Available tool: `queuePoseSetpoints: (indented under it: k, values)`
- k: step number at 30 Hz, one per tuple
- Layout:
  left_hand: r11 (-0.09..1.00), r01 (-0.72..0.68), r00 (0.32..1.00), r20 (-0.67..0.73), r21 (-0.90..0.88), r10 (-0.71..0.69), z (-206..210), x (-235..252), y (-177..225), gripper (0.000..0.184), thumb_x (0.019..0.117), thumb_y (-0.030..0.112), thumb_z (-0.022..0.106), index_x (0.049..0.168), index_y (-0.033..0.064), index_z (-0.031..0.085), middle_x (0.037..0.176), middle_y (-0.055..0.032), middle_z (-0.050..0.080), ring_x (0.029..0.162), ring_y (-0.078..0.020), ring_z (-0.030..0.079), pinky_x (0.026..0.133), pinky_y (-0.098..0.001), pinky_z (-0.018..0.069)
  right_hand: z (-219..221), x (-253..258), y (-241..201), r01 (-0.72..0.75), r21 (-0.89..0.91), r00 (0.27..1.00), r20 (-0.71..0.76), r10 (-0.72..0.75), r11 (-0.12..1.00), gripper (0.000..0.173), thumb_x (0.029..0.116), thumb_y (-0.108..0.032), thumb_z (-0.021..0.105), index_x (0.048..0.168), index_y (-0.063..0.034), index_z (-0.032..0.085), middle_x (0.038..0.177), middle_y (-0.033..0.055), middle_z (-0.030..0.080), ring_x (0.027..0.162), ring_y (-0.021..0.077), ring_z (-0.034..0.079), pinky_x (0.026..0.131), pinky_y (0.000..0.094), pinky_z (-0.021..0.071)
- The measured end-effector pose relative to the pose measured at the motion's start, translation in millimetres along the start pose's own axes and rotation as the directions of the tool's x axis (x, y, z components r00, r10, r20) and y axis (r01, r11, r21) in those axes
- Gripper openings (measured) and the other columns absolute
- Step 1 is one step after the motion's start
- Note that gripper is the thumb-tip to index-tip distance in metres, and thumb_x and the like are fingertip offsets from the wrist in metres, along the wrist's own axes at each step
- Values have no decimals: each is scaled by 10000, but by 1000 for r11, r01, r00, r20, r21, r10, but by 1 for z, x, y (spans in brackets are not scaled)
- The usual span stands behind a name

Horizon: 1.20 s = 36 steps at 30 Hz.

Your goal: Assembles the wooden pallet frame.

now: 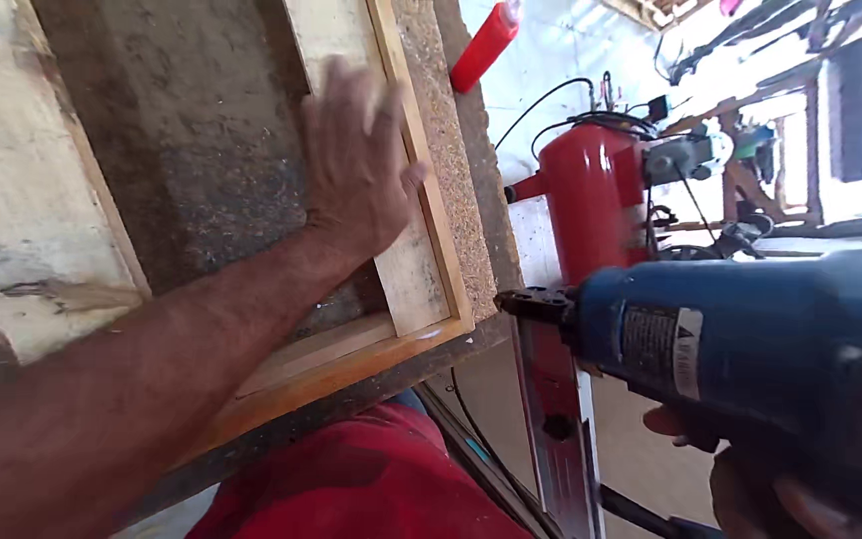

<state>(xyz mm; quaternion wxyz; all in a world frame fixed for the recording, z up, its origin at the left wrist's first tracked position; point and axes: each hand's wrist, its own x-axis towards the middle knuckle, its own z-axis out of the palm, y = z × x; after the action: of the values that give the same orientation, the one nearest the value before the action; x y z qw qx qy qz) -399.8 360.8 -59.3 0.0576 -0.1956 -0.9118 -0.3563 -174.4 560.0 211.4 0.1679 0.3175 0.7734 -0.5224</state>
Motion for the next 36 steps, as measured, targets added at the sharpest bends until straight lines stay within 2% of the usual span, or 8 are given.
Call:
queuePoseSetpoints:
  k: [1,2,3,5,11,20,25,36]
  values:
    - [968,243,970,16,-67,-243,0,-4,6,838,1002,475,551,1613,0,230,1651,-283,241,1563,-426,162,1267,-583,149,0,-5,-3,-13,9,998,63,12,1000,148,821,-98,675,935,-192,688,903,-59,758,635,17,675,573,161,552]
    - [863,477,878,57,-168,-475,1,-7,13,920,974,482,613,1626,4,172,1648,-237,273,1534,-344,286,1251,-501,261,-9,-7,1,-17,33,983,184,11,999,193,922,-155,697,1108,-198,725,1043,-29,765,723,55,705,644,216,595]
    - [720,641,762,109,-266,-638,3,-10,19,917,956,525,650,1598,16,240,1543,-200,451,1384,-295,513,1135,-484,442,-12,-4,2,-18,27,967,256,10,999,236,959,-202,694,1195,-208,714,1118,-9,754,755,79,715,667,252,614]
    - [530,752,641,245,-392,-727,5,-18,23,715,963,569,640,1351,-16,504,1161,-204,678,1079,-325,689,937,-551,547,-4,7,0,-20,-15,959,281,24,1000,252,950,-234,715,1198,-190,704,1102,53,749,693,126,709,607,297,623]
    - [506,755,643,320,-417,-696,5,-22,19,621,968,546,645,1258,4,559,1066,-175,691,1041,-301,693,922,-529,544,30,30,-27,3,-242,974,220,52,970,197,936,-270,710,1107,-174,721,874,146,720,539,204,658,499,326,600]
    - [501,772,629,357,-390,-691,2,-23,18,617,976,563,617,1247,11,560,1038,-172,693,1016,-309,699,877,-540,554,49,54,-56,-166,-403,949,183,257,900,165,935,-270,684,1054,-160,716,894,164,700,494,240,619,468,353,584]
    - [503,771,631,365,-390,-685,0,-21,17,613,976,563,617,1246,15,561,1021,-177,696,1001,-324,704,858,-547,563,44,51,-58,-80,-358,946,267,184,930,235,923,-237,703,1150,-177,713,986,153,732,521,216,649,480,334,598]
    - [497,770,634,384,-401,-671,-2,-22,15,605,986,563,600,1267,30,543,1038,-162,694,1006,-308,703,851,-533,564,51,48,-58,-83,-317,932,312,186,945,186,937,-236,702,1103,-151,708,971,167,725,513,206,646,475,325,596]
